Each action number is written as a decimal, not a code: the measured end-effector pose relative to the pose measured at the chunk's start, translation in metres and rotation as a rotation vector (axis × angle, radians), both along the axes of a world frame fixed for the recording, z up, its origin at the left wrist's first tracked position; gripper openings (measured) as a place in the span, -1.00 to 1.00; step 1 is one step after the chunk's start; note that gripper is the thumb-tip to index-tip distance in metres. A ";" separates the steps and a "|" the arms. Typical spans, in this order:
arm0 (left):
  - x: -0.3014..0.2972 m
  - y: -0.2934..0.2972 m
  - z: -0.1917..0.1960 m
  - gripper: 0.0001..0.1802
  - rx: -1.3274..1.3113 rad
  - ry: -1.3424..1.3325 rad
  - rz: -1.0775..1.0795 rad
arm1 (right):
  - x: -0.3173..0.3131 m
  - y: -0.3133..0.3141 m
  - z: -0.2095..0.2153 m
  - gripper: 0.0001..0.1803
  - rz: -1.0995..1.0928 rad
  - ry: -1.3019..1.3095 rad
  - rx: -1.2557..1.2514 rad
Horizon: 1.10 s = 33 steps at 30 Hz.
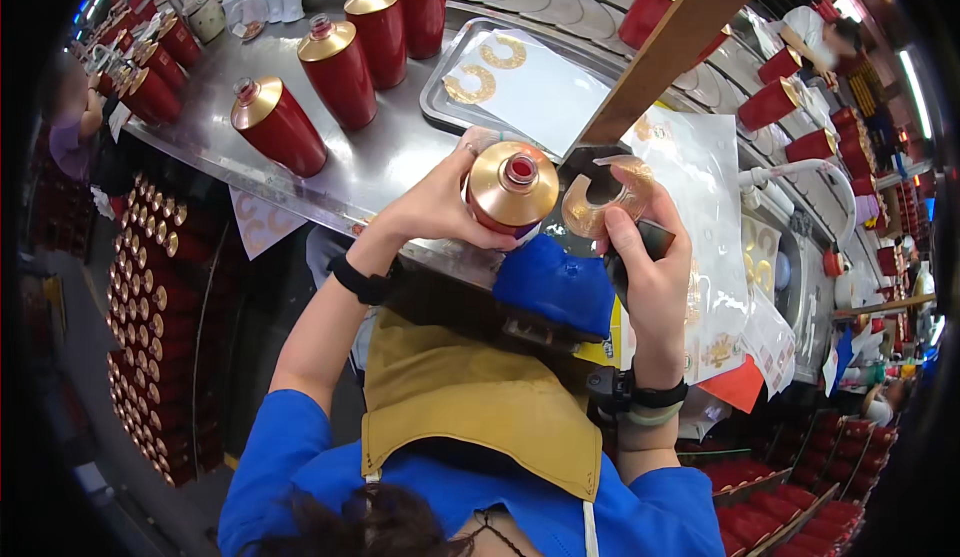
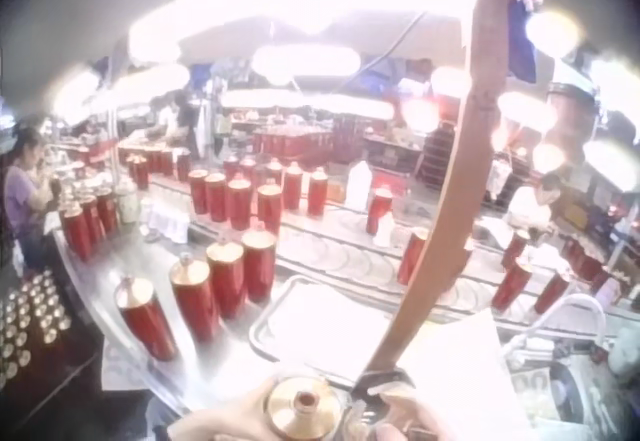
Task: Manually applying and smoothing adhesive gold and red decorative labels onto red bottles on an industrial production line.
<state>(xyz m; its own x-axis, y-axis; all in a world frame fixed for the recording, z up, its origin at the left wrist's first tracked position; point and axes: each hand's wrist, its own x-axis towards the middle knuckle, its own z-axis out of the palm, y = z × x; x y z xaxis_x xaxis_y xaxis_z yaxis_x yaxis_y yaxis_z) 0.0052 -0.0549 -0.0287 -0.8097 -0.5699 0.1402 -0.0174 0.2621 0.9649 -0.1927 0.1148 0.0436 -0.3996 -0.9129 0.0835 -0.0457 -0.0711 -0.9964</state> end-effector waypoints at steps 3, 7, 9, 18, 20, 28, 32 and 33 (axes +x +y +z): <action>0.003 -0.005 0.005 0.28 0.174 0.087 -0.115 | 0.001 0.000 0.004 -0.59 -0.010 -0.018 -0.020; 0.002 0.016 0.006 0.42 0.084 0.204 -0.036 | 0.005 -0.001 0.004 -0.59 -0.008 -0.022 -0.036; -0.010 0.033 -0.008 0.42 -0.059 0.149 0.224 | 0.008 -0.005 0.001 -0.62 0.005 -0.032 -0.038; -0.011 0.030 -0.010 0.39 -0.044 0.308 0.169 | 0.006 0.004 0.002 -0.62 -0.042 0.059 -0.034; -0.006 0.027 -0.009 0.39 -0.027 0.276 0.136 | 0.004 0.005 0.004 -0.62 -0.041 0.071 -0.022; 0.020 0.072 0.026 -0.14 -0.240 0.365 0.464 | 0.029 -0.007 0.022 -0.60 -0.056 0.125 -0.234; 0.013 0.092 0.052 -0.36 0.065 0.499 0.373 | 0.048 -0.005 0.026 -0.64 0.165 -0.024 -0.183; 0.013 0.090 0.053 -0.38 0.179 0.559 0.413 | 0.051 -0.003 0.023 -0.64 0.149 -0.019 -0.143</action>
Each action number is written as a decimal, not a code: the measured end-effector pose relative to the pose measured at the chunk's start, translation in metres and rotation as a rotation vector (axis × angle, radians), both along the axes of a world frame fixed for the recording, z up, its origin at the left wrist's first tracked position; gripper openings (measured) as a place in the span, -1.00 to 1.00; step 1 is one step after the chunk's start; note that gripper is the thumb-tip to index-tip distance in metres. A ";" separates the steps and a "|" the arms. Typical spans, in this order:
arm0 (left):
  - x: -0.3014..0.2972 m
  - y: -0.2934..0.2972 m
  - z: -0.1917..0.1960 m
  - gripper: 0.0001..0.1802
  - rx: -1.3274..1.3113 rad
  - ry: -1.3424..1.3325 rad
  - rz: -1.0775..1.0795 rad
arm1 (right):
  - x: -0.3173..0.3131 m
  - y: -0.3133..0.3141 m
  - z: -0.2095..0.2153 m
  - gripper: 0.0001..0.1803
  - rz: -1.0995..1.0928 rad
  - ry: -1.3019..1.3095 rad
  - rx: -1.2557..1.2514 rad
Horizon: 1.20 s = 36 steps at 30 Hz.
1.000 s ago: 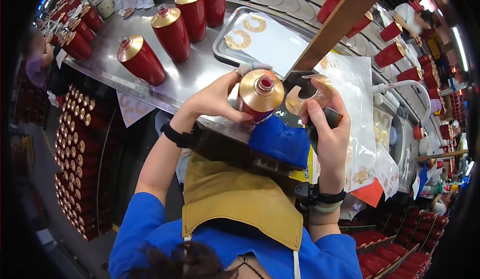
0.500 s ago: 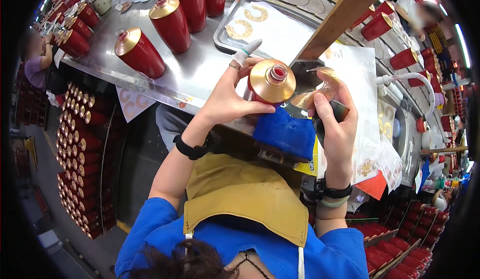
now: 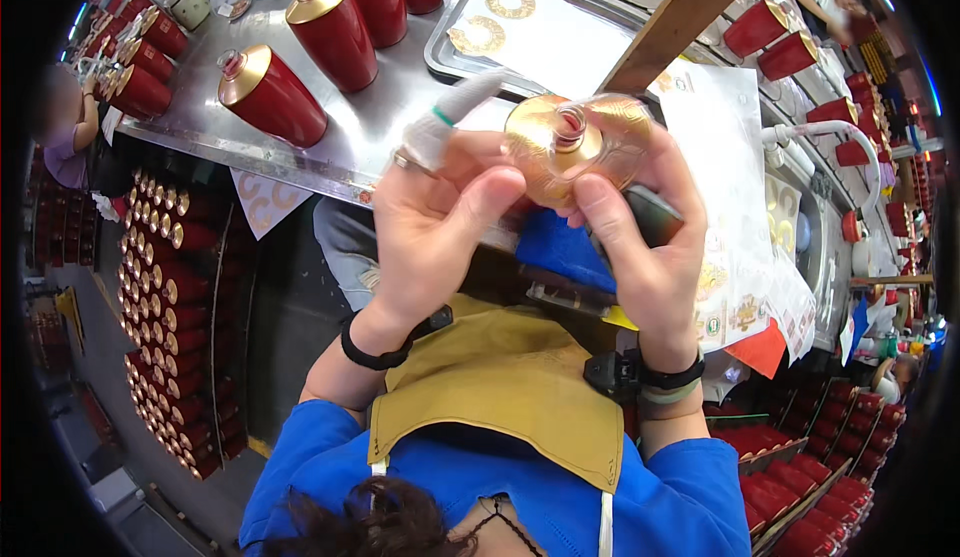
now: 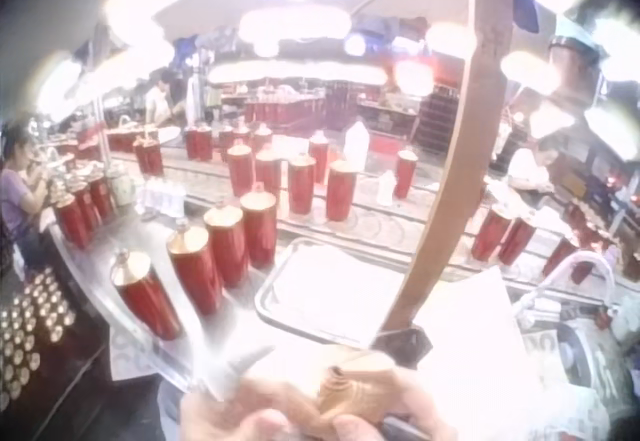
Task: Manually applying and smoothing adhesive gold and red decorative labels onto red bottles on an industrial production line.
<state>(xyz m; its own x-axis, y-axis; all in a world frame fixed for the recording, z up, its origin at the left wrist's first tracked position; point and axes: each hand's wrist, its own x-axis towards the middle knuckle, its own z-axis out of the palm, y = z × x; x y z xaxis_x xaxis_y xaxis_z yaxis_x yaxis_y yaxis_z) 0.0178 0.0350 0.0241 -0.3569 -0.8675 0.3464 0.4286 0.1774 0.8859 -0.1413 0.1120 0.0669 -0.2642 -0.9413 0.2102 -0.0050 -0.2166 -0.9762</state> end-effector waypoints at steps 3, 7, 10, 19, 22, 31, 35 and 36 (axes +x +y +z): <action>-0.007 -0.018 -0.009 -0.36 0.073 0.135 0.021 | 0.005 -0.004 -0.014 -0.65 -0.082 0.089 0.026; -0.007 -0.038 -0.025 -0.26 -0.281 -0.200 0.165 | 0.001 -0.009 -0.025 -0.66 -0.207 0.326 -0.029; -0.013 -0.036 -0.028 -0.31 -0.064 -0.103 -0.007 | 0.000 -0.010 -0.032 -0.67 -0.277 0.312 0.019; -0.008 -0.021 -0.031 -0.40 -0.191 -0.307 0.069 | -0.012 -0.012 -0.041 -0.71 -0.197 0.130 0.067; -0.009 -0.019 -0.031 -0.16 -0.152 -0.224 0.083 | -0.010 -0.017 -0.043 -0.74 -0.215 0.129 0.035; -0.014 -0.014 -0.025 -0.21 -0.078 -0.209 0.133 | -0.016 -0.030 -0.039 -0.72 -0.283 0.030 0.143; -0.008 -0.017 -0.024 -0.26 -0.077 -0.222 0.122 | -0.035 -0.017 -0.040 -0.66 -0.072 -0.070 0.197; -0.008 -0.017 -0.024 -0.28 -0.046 -0.197 0.101 | -0.025 -0.015 -0.028 -0.70 -0.079 -0.011 0.159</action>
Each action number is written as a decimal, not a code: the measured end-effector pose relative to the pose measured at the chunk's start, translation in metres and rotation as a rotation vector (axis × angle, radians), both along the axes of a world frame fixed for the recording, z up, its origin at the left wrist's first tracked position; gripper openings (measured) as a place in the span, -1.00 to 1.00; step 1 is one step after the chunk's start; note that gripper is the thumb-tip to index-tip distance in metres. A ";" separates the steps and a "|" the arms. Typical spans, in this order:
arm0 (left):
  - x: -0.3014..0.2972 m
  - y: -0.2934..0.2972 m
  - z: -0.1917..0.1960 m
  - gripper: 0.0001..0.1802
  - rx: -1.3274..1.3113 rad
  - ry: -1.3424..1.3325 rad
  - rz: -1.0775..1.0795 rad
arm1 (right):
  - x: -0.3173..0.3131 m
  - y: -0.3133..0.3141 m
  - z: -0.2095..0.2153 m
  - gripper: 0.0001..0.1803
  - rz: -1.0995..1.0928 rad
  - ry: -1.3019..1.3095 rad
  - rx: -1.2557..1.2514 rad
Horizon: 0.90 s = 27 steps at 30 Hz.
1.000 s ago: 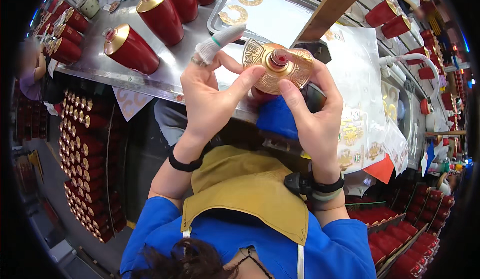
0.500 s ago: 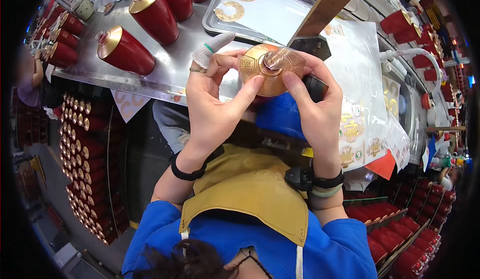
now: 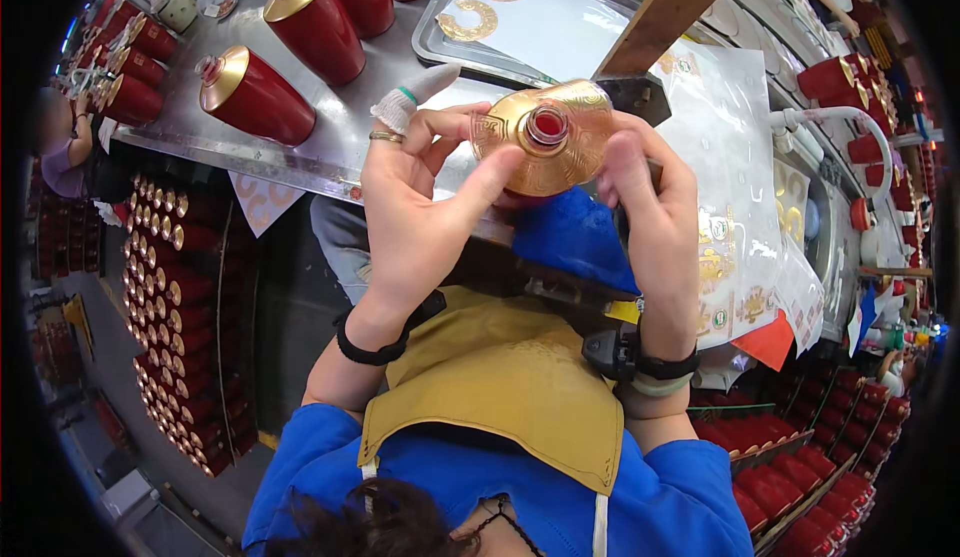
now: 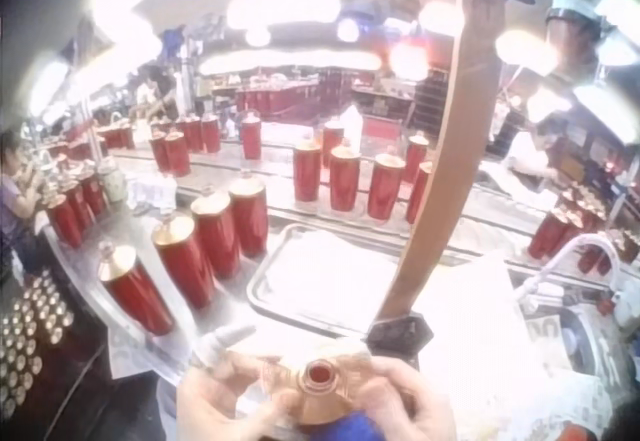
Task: Manually applying and smoothing adhesive gold and red decorative labels onto red bottles on an industrial production line.
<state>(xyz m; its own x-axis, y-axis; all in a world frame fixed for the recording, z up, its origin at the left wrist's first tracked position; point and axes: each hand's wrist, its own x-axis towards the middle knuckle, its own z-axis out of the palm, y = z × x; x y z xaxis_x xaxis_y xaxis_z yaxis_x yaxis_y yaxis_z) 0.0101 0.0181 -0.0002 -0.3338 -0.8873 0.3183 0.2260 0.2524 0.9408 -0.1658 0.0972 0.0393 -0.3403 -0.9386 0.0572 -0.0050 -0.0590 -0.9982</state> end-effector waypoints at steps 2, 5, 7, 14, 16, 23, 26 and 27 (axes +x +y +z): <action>-0.001 0.000 -0.001 -0.30 0.061 0.034 0.002 | 0.009 0.003 -0.003 -0.71 -0.021 0.155 -0.028; -0.001 -0.001 0.001 -0.33 0.089 0.035 0.007 | 0.009 0.003 -0.008 -0.61 -0.052 0.347 -0.040; -0.001 0.000 0.003 -0.33 0.077 -0.001 0.031 | 0.013 0.003 -0.004 -0.60 -0.080 0.180 0.015; -0.003 -0.001 0.004 -0.36 0.056 -0.034 0.033 | 0.006 0.002 -0.021 -0.63 -0.139 0.414 -0.169; -0.005 0.000 0.007 -0.39 0.157 0.010 0.049 | 0.008 0.004 -0.015 -0.61 -0.130 0.274 -0.064; -0.001 -0.003 0.007 -0.45 0.170 0.023 0.045 | 0.014 0.000 -0.014 -0.61 -0.139 0.258 -0.066; -0.002 -0.004 0.007 -0.45 0.155 0.018 0.036 | 0.012 -0.001 -0.017 -0.62 -0.152 0.272 -0.074; -0.003 -0.003 0.007 -0.45 0.157 0.020 0.033 | 0.012 -0.001 -0.018 -0.63 -0.168 0.266 -0.087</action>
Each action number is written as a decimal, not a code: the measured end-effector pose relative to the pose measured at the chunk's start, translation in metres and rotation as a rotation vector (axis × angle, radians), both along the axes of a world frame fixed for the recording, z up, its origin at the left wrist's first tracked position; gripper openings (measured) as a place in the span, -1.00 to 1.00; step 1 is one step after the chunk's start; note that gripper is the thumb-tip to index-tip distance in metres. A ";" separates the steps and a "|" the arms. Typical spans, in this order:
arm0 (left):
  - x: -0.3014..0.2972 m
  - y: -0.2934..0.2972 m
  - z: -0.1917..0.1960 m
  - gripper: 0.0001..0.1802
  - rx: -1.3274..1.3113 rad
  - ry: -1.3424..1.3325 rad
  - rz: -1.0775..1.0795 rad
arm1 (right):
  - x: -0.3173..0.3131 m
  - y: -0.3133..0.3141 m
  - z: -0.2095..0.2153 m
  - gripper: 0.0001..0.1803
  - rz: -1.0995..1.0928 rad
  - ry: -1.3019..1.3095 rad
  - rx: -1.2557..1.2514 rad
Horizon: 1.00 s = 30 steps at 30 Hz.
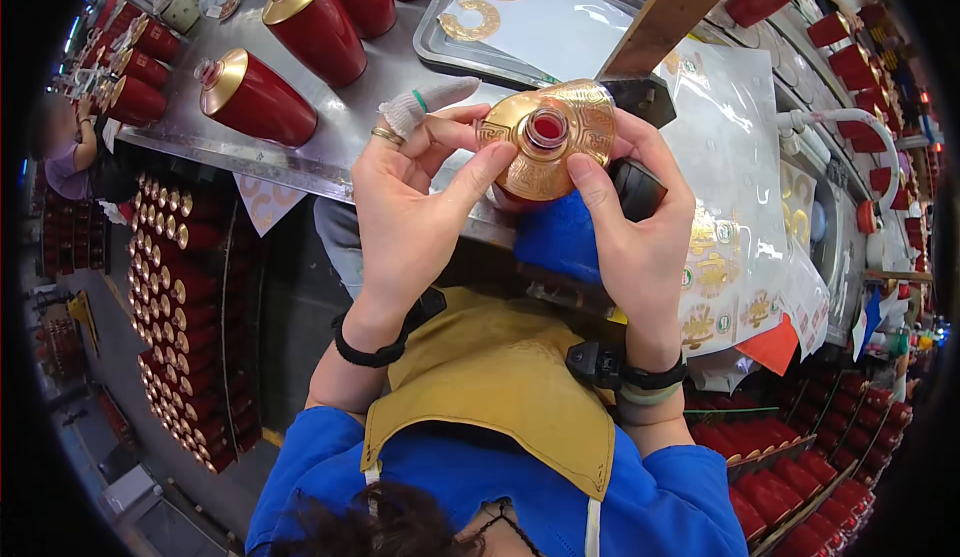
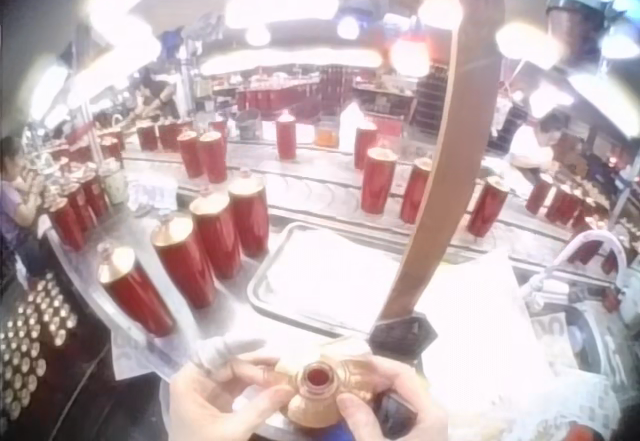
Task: Manually applying and smoothing adhesive gold and red decorative labels onto red bottles on an industrial production line.
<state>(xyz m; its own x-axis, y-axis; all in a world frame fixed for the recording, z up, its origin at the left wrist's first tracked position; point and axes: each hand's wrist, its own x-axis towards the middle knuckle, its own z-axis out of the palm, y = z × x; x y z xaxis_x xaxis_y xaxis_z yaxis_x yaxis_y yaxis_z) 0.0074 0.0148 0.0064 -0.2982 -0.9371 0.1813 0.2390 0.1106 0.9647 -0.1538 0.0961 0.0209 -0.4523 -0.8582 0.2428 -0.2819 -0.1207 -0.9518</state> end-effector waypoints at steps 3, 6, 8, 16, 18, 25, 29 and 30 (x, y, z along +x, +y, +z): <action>0.000 0.000 0.002 -0.45 0.010 -0.003 -0.001 | 0.000 0.000 0.001 -0.65 -0.013 0.000 -0.007; 0.000 0.001 0.002 -0.45 0.010 -0.006 0.002 | 0.000 0.000 0.001 -0.66 -0.012 0.035 -0.017; 0.001 0.001 0.003 -0.45 -0.001 -0.004 0.004 | 0.000 0.000 0.002 -0.66 -0.012 0.065 -0.038; 0.004 0.001 0.002 -0.40 -0.047 -0.087 -0.032 | 0.000 0.000 0.002 -0.67 -0.001 0.036 -0.030; 0.004 0.001 0.002 -0.40 -0.051 -0.090 -0.033 | 0.000 0.000 0.002 -0.67 -0.005 0.038 -0.026; 0.003 0.002 0.004 -0.39 -0.044 -0.091 -0.026 | -0.001 -0.001 -0.001 -0.65 0.004 -0.001 -0.043; 0.002 0.001 0.003 -0.38 -0.054 -0.083 -0.022 | -0.001 -0.001 -0.001 -0.64 -0.013 -0.009 -0.026; 0.001 0.001 0.003 -0.38 -0.054 -0.080 -0.022 | -0.001 -0.001 -0.002 -0.64 -0.014 -0.019 -0.020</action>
